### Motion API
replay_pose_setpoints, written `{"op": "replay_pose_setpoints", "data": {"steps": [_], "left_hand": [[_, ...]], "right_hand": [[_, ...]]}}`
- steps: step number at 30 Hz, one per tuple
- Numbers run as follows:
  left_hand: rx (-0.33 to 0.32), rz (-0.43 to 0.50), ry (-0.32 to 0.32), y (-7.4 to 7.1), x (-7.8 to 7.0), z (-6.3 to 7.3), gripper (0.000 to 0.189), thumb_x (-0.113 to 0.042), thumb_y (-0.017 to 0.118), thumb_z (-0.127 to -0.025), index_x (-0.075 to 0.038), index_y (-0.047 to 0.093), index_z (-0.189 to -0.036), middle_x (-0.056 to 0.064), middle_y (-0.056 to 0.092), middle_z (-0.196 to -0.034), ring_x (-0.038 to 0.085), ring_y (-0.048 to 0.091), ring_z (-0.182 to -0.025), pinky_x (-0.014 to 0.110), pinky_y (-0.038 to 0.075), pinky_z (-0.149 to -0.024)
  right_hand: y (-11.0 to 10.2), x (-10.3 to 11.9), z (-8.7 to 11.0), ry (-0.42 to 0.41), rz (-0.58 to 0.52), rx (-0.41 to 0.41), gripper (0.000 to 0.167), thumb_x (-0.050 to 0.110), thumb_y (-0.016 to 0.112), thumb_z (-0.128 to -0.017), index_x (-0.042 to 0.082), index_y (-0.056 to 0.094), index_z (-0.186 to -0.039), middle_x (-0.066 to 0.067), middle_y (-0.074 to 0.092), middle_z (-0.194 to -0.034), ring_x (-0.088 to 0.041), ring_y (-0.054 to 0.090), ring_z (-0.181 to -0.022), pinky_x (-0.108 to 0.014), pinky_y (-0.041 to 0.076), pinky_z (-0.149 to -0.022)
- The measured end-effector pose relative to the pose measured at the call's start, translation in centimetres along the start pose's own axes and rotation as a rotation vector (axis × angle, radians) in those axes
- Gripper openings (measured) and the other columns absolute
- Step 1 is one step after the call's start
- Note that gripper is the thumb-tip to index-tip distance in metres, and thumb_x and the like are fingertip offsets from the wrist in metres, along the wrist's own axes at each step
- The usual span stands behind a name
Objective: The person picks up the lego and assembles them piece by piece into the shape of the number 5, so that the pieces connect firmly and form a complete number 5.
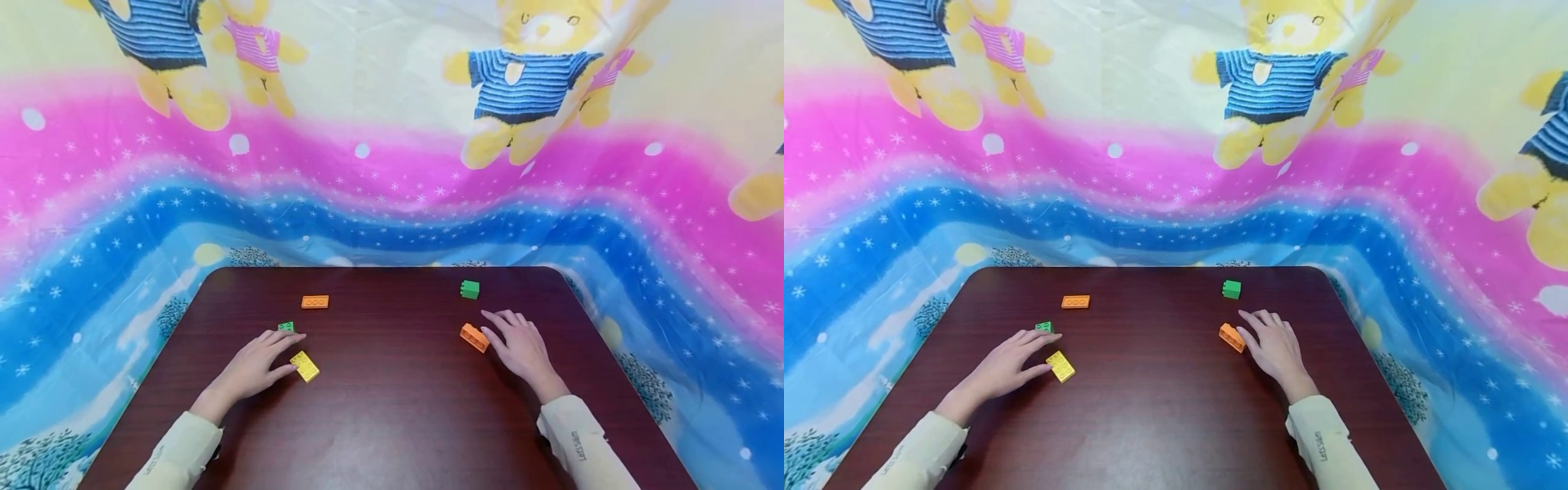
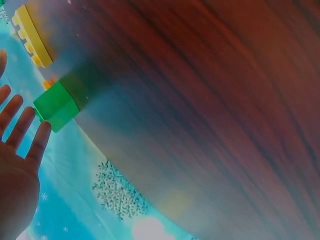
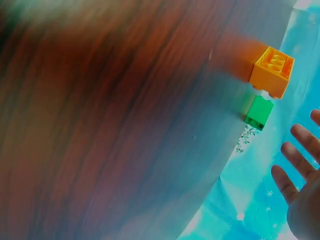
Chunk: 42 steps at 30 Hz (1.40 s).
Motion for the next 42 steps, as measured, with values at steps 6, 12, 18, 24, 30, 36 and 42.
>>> {"op": "replay_pose_setpoints", "data": {"steps": [6, 12, 18, 24, 30, 36, 42], "left_hand": [[0.048, 0.078, -0.036, 0.4, -0.4, -0.6, 0.060, -0.035, 0.078, -0.093, -0.024, 0.057, -0.148, 0.004, 0.061, -0.143, 0.032, 0.054, -0.135, 0.057, 0.048, -0.107], [0.099, 0.109, -0.040, 1.1, -0.6, -0.9, 0.059, -0.038, 0.078, -0.093, -0.022, 0.059, -0.147, 0.005, 0.061, -0.143, 0.031, 0.055, -0.134, 0.056, 0.049, -0.107], [0.123, 0.129, -0.055, 1.4, -0.4, -1.0, 0.055, -0.036, 0.079, -0.092, -0.020, 0.063, -0.142, 0.004, 0.062, -0.141, 0.029, 0.056, -0.131, 0.054, 0.050, -0.105], [0.159, 0.140, -0.059, 1.4, -0.3, -1.1, 0.050, -0.032, 0.078, -0.094, -0.018, 0.065, -0.140, 0.007, 0.063, -0.140, 0.031, 0.057, -0.130, 0.055, 0.050, -0.105], [0.187, 0.146, -0.071, 1.5, -0.2, -1.2, 0.046, -0.032, 0.075, -0.096, -0.017, 0.066, -0.138, 0.007, 0.064, -0.136, 0.030, 0.059, -0.126, 0.053, 0.051, -0.103], [0.192, 0.141, -0.073, 1.4, -0.2, -1.2, 0.040, -0.030, 0.075, -0.096, -0.017, 0.069, -0.133, 0.004, 0.065, -0.131, 0.026, 0.061, -0.120, 0.051, 0.053, -0.100], [0.195, 0.138, -0.072, 1.6, -0.1, -1.2, 0.039, -0.032, 0.075, -0.096, -0.017, 0.070, -0.131, 0.002, 0.066, -0.129, 0.024, 0.062, -0.117, 0.050, 0.054, -0.099]], "right_hand": [[0.8, 0.2, -0.3, 0.032, -0.065, 0.038, 0.045, 0.035, 0.062, -0.104, 0.019, 0.060, -0.146, -0.012, 0.063, -0.132, -0.033, 0.055, -0.117, -0.058, 0.049, -0.100], [1.2, 0.1, -0.2, 0.075, -0.108, 0.058, 0.041, 0.033, 0.066, -0.102, 0.017, 0.065, -0.140, -0.010, 0.065, -0.128, -0.032, 0.057, -0.115, -0.058, 0.052, -0.099], [1.5, 0.1, -0.3, 0.093, -0.143, 0.080, 0.039, 0.034, 0.066, -0.102, 0.016, 0.066, -0.137, -0.011, 0.066, -0.128, -0.034, 0.058, -0.119, -0.060, 0.050, -0.102], [1.9, -0.2, -0.4, 0.125, -0.156, 0.103, 0.038, 0.035, 0.067, -0.102, 0.016, 0.068, -0.134, -0.013, 0.065, -0.130, -0.036, 0.059, -0.121, -0.061, 0.050, -0.103], [2.2, -0.5, -0.5, 0.135, -0.167, 0.123, 0.037, 0.034, 0.065, -0.103, 0.014, 0.068, -0.134, -0.021, 0.060, -0.142, -0.044, 0.052, -0.134, -0.067, 0.042, -0.109], [2.5, -0.6, -0.6, 0.118, -0.169, 0.130, 0.035, 0.033, 0.066, -0.102, 0.013, 0.070, -0.131, -0.021, 0.063, -0.139, -0.044, 0.055, -0.131, -0.066, 0.043, -0.108], [2.7, -0.6, -0.5, 0.105, -0.155, 0.127, 0.034, 0.032, 0.068, -0.102, 0.012, 0.072, -0.128, -0.017, 0.069, -0.128, -0.039, 0.063, -0.117, -0.061, 0.050, -0.102]]}}
Point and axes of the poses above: each hand's wrist, its own z-axis away from the middle knuckle, its own y-axis out of the palm, x = y × z, the point moved 3 cm from there along -z, towards the middle knuckle
